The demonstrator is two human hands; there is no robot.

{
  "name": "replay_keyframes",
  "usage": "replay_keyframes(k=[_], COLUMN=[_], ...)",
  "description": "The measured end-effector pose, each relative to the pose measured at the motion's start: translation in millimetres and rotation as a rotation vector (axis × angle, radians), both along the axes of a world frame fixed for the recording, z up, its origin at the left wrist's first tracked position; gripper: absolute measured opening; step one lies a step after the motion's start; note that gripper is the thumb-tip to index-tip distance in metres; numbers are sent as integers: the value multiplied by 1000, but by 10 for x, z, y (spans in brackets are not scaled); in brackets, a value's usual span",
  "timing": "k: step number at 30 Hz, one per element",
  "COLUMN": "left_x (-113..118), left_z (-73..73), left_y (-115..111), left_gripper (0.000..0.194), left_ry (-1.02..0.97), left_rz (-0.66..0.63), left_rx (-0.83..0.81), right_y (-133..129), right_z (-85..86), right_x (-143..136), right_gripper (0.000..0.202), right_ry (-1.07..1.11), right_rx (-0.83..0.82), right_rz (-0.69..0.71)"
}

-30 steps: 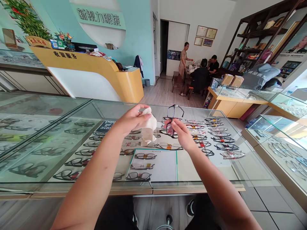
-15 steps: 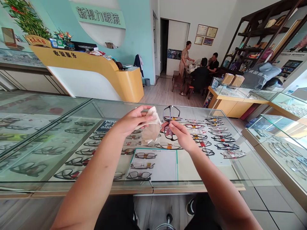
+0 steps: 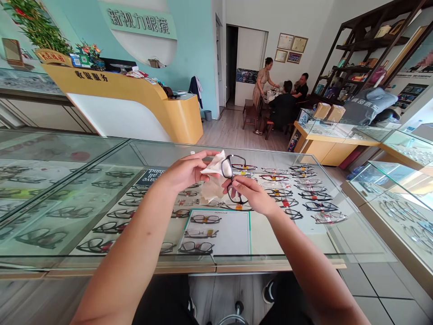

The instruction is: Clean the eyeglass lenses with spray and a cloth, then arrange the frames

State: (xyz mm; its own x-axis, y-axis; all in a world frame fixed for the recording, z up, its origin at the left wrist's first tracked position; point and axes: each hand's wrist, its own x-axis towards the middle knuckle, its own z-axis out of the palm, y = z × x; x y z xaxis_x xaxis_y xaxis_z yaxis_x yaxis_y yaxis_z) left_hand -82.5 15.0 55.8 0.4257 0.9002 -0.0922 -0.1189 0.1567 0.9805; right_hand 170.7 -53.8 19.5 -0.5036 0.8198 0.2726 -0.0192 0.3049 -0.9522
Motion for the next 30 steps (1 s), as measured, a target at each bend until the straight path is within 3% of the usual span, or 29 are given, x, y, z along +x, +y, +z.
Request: replay_keyframes(k=[14, 20, 30], left_x=[3, 67, 124], left_z=[-170, -192, -196], left_y=[77, 82, 70], left_gripper=[62, 51, 57], left_ry=[-81, -138, -138], left_rz=[-122, -80, -73], left_rx=[65, 80, 68], right_y=[-13, -16, -26], right_z=[47, 44, 47], right_x=[-10, -19, 65], right_gripper=[51, 54, 48], right_ry=[34, 28, 115], right_rx=[-32, -36, -77], right_rz=[2, -2, -111])
